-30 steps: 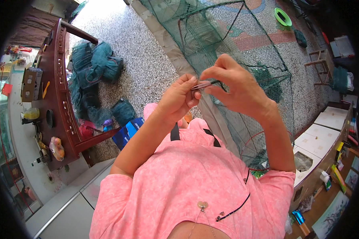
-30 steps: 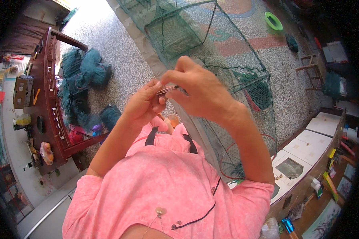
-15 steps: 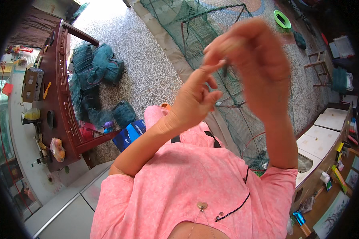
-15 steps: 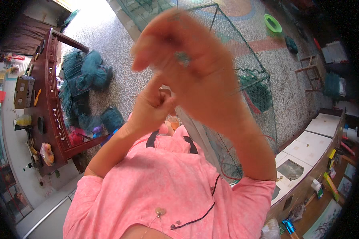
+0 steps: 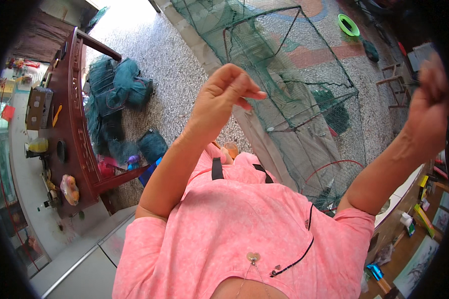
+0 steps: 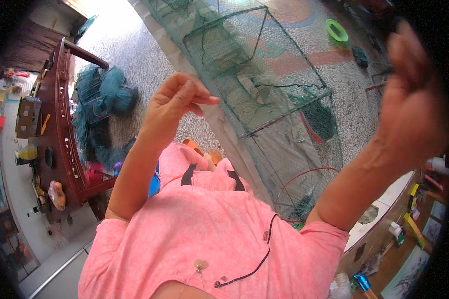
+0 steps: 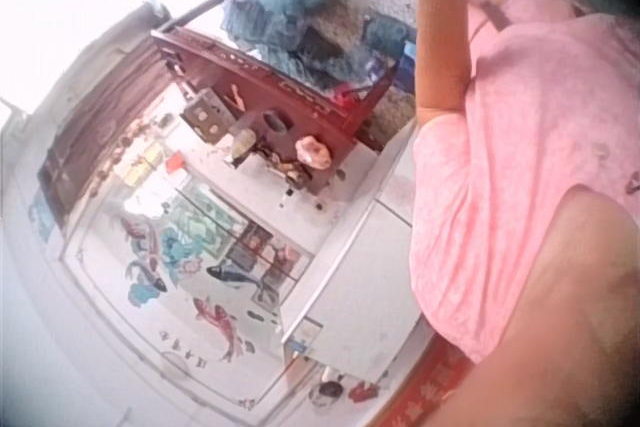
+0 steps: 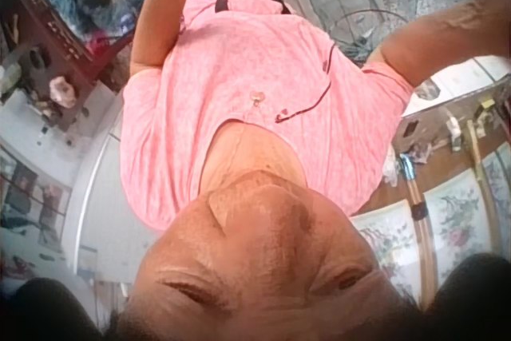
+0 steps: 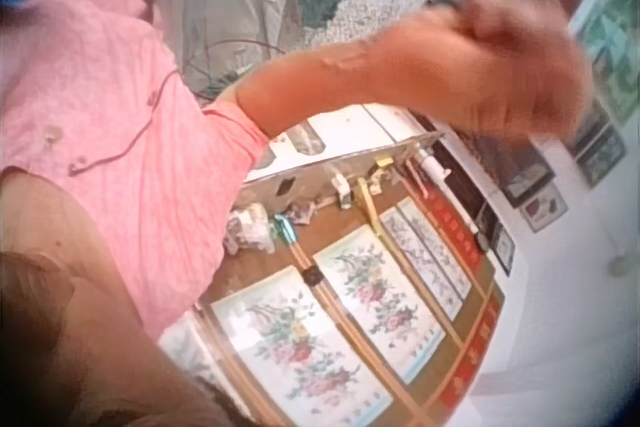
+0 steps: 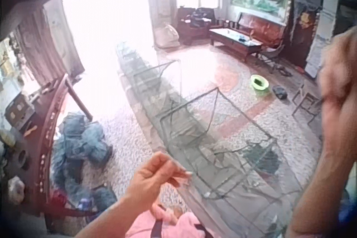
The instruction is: The person repairs a large mesh fishing trap by hand, threading thin cords through the netting to mend gaps and secure the structure while sitting on the floor.
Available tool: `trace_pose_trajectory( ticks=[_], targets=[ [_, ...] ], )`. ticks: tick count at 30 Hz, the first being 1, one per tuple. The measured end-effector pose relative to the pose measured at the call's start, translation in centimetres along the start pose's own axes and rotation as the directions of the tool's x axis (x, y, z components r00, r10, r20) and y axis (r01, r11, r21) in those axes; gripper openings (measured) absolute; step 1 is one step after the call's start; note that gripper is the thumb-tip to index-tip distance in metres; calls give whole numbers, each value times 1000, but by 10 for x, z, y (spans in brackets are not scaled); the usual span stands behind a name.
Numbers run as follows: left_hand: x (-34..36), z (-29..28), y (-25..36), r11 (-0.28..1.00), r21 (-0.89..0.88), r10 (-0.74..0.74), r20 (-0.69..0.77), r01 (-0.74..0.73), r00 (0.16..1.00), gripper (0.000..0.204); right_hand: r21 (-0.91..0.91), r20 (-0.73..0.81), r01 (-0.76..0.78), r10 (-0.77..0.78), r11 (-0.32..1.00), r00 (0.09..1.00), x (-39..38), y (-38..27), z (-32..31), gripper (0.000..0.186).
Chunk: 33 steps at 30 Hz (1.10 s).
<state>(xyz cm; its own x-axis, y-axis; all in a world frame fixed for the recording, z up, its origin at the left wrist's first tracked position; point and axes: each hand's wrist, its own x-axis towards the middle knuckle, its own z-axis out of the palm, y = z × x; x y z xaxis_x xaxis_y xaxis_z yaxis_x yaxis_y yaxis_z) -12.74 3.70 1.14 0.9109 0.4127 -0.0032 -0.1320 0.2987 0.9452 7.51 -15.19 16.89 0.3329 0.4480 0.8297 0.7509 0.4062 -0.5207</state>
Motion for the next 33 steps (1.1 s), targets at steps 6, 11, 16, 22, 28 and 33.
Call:
trace_pose_trajectory(
  ticks=[6, 11, 16, 22, 28, 33],
  targets=[
    [2, -26, -14, 959, -255, -139, -30, 127, 990, 14, -334, 563, -40, 234, 942, 793, -46, 21, 54, 9],
    [0, -18, -20, 941, -278, -215, -42, 196, 976, 15, -467, 583, -105, 395, 878, 710, -85, 50, 68, 7],
    [-4, -14, -27, 942, -253, -240, -53, 219, 969, 14, -457, 569, -160, 426, 875, 704, -98, 63, 73, 6],
    [-5, -12, -33, 930, -278, -264, -48, 241, 963, 13, -357, 566, -259, 428, 897, 705, -105, 70, 82, 8],
    [-6, -18, -42, 869, -425, -319, -90, 253, 944, 11, -209, 561, -459, 491, 863, 667, -97, 57, 103, 12],
    [-10, -24, -53, 761, -583, -373, -36, 284, 927, 12, -288, 670, -240, 375, 927, 641, -103, 59, 122, 14]
  ],
)
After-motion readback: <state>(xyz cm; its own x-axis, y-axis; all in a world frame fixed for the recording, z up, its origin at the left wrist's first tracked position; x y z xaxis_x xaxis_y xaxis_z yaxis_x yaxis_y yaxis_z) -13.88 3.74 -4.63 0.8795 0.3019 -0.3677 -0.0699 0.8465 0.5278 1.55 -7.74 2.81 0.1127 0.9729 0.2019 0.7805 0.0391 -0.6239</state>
